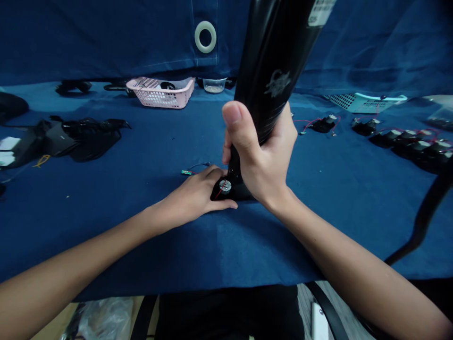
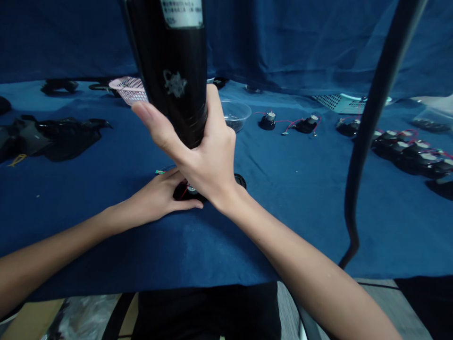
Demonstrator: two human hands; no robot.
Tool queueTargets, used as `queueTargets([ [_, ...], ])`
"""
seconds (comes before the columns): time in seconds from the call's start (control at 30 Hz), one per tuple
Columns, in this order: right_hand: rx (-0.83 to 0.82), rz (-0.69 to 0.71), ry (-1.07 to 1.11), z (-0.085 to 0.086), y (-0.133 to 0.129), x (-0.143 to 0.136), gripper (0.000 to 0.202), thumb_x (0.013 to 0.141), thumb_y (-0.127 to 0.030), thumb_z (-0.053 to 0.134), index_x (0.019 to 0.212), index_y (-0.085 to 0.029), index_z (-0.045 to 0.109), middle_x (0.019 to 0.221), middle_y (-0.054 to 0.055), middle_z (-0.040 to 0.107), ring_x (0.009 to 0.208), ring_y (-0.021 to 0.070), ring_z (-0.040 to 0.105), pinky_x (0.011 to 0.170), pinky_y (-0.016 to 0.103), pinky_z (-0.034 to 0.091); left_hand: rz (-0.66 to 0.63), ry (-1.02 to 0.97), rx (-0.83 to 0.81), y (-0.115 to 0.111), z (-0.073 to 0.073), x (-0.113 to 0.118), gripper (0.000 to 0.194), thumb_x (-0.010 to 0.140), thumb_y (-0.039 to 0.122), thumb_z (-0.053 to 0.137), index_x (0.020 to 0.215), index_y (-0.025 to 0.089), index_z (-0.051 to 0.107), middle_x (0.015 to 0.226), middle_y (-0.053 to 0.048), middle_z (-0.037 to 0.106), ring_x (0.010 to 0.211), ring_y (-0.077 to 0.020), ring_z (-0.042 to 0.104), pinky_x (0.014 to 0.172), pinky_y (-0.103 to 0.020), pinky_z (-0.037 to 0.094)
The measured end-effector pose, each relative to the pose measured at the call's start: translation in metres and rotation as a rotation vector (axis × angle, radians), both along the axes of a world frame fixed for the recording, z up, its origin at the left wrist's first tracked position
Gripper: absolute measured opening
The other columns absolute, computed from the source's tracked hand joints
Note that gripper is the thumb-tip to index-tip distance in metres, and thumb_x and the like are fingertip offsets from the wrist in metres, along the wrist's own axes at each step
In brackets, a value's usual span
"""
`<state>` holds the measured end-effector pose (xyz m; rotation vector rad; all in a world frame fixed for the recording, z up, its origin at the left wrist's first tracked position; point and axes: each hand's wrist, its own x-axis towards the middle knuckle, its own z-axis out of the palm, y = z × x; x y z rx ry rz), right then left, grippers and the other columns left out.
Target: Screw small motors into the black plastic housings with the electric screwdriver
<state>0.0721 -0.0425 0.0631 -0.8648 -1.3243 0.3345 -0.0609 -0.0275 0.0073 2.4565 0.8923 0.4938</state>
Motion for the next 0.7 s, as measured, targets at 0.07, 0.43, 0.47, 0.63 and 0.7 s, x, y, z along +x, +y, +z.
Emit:
queueTargets([
  [0.07, -0.023, -0.01, -0.02, -0.0009, 0.0006, 0.0015, 0.042, 0.084, -0.065, 0.057, 0.088, -0.025, 0.044, 0.069, -0.001, 0.06, 0.067, 0.0169, 0.061, 0.06, 0.031, 0.049, -0.003, -0.004, -0.006, -0.0001, 0.0, -0.0001, 0.064, 0.081, 0.057, 0.067, 0.129, 0.017, 0.05, 0.134, -0.012, 0.055, 0.121, -0.0318, 0.055, 0.098, -0.043, 0.048],
  [0.43, 0.01, 0.048, -0.032, -0.0006, 0.0022, 0.0055, 0.049, 0.077, -0.07, 0.061, 0.089, -0.024, 0.048, 0.078, 0.001, 0.065, 0.072, 0.017, 0.064, 0.058, 0.03, 0.051, -0.015, -0.003, 0.032, 0.001, -0.0019, -0.0016, 0.062, 0.082, 0.057, 0.067, 0.128, 0.019, 0.05, 0.134, -0.01, 0.055, 0.123, -0.0314, 0.054, 0.101, -0.043, 0.046],
  [0.47, 0.01, 0.05, -0.034, -0.0006, 0.0021, 0.0054, 0.048, 0.077, -0.07, 0.061, 0.087, -0.024, 0.048, 0.075, 0.001, 0.064, 0.071, 0.0168, 0.063, 0.058, 0.03, 0.051, -0.014, -0.001, 0.031, 0.001, -0.002, -0.0014, 0.063, 0.082, 0.056, 0.067, 0.129, 0.018, 0.05, 0.134, -0.011, 0.055, 0.123, -0.0313, 0.054, 0.101, -0.043, 0.046],
  [0.63, -0.026, 0.002, -0.051, -0.0017, 0.0017, 0.0036, 0.048, 0.079, -0.071, 0.058, 0.084, -0.025, 0.047, 0.068, 0.0, 0.061, 0.07, 0.0178, 0.063, 0.061, 0.031, 0.052, -0.01, -0.002, 0.026, 0.0015, -0.002, 0.0001, 0.065, 0.081, 0.058, 0.066, 0.128, 0.016, 0.05, 0.133, -0.012, 0.055, 0.12, -0.0305, 0.056, 0.097, -0.04, 0.048],
  [0.7, -0.026, -0.018, -0.039, -0.0025, 0.0022, 0.0031, 0.047, 0.081, -0.071, 0.056, 0.087, -0.025, 0.047, 0.068, -0.001, 0.06, 0.069, 0.0175, 0.062, 0.061, 0.032, 0.052, -0.004, -0.001, 0.013, 0.0015, -0.0012, 0.0002, 0.065, 0.081, 0.058, 0.067, 0.128, 0.017, 0.05, 0.133, -0.012, 0.055, 0.119, -0.0308, 0.056, 0.096, -0.04, 0.048],
])
